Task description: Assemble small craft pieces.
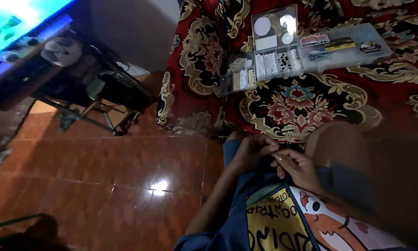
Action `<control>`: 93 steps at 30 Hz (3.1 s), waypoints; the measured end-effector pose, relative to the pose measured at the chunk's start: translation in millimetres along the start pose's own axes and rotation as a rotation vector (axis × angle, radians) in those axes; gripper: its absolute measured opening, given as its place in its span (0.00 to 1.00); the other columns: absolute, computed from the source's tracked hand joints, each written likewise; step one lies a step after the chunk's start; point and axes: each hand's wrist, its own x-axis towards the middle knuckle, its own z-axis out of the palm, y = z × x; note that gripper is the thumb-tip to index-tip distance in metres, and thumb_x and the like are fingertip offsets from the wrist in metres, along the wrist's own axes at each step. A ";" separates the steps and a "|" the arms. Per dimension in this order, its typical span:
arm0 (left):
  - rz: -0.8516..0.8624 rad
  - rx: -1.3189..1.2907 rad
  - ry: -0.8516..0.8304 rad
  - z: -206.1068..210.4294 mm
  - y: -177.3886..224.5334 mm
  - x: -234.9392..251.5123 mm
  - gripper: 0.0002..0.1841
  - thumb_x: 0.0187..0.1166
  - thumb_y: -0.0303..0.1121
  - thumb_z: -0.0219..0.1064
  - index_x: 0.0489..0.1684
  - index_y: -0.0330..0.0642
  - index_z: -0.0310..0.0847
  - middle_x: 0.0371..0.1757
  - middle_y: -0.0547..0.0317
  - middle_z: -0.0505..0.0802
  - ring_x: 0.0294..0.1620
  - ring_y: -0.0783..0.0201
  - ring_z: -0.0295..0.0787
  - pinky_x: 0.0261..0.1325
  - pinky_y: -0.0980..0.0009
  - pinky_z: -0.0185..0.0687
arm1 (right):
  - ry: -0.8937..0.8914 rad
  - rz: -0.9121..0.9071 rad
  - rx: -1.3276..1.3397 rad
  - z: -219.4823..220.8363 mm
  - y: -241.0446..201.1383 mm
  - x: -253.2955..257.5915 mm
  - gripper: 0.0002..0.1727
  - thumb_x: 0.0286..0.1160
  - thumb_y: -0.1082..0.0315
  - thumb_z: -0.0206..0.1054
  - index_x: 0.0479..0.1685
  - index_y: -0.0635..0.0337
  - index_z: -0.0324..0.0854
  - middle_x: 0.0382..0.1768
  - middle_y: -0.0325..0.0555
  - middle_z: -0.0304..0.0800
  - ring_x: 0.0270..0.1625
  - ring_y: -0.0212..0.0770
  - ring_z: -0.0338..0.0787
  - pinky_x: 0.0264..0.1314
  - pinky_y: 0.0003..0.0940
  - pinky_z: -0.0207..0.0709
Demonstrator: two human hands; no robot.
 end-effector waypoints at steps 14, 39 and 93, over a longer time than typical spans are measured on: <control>-0.116 0.713 0.346 -95.5 3.8 131.4 0.13 0.84 0.32 0.65 0.56 0.31 0.87 0.53 0.43 0.93 0.53 0.51 0.92 0.63 0.51 0.84 | 0.008 -0.088 -0.104 -9.8 8.3 6.7 0.05 0.74 0.76 0.69 0.36 0.66 0.91 0.54 0.44 0.94 0.42 0.25 0.93 0.36 0.20 0.89; -0.747 1.283 0.282 -98.7 -36.0 244.3 0.16 0.80 0.32 0.67 0.56 0.26 0.85 0.68 0.31 0.85 0.74 0.33 0.78 0.72 0.34 0.73 | -0.223 0.278 -0.254 -110.9 58.7 20.5 0.07 0.77 0.73 0.66 0.44 0.66 0.89 0.44 0.41 0.95 0.37 0.30 0.94 0.44 0.26 0.90; -0.620 -0.658 0.000 44.3 -163.5 -15.2 0.16 0.96 0.39 0.44 0.59 0.44 0.77 0.42 0.66 0.90 0.43 0.72 0.88 0.51 0.73 0.84 | -0.193 0.254 -0.384 -85.3 87.0 10.2 0.08 0.80 0.71 0.68 0.35 0.66 0.87 0.27 0.36 0.93 0.22 0.24 0.86 0.28 0.20 0.83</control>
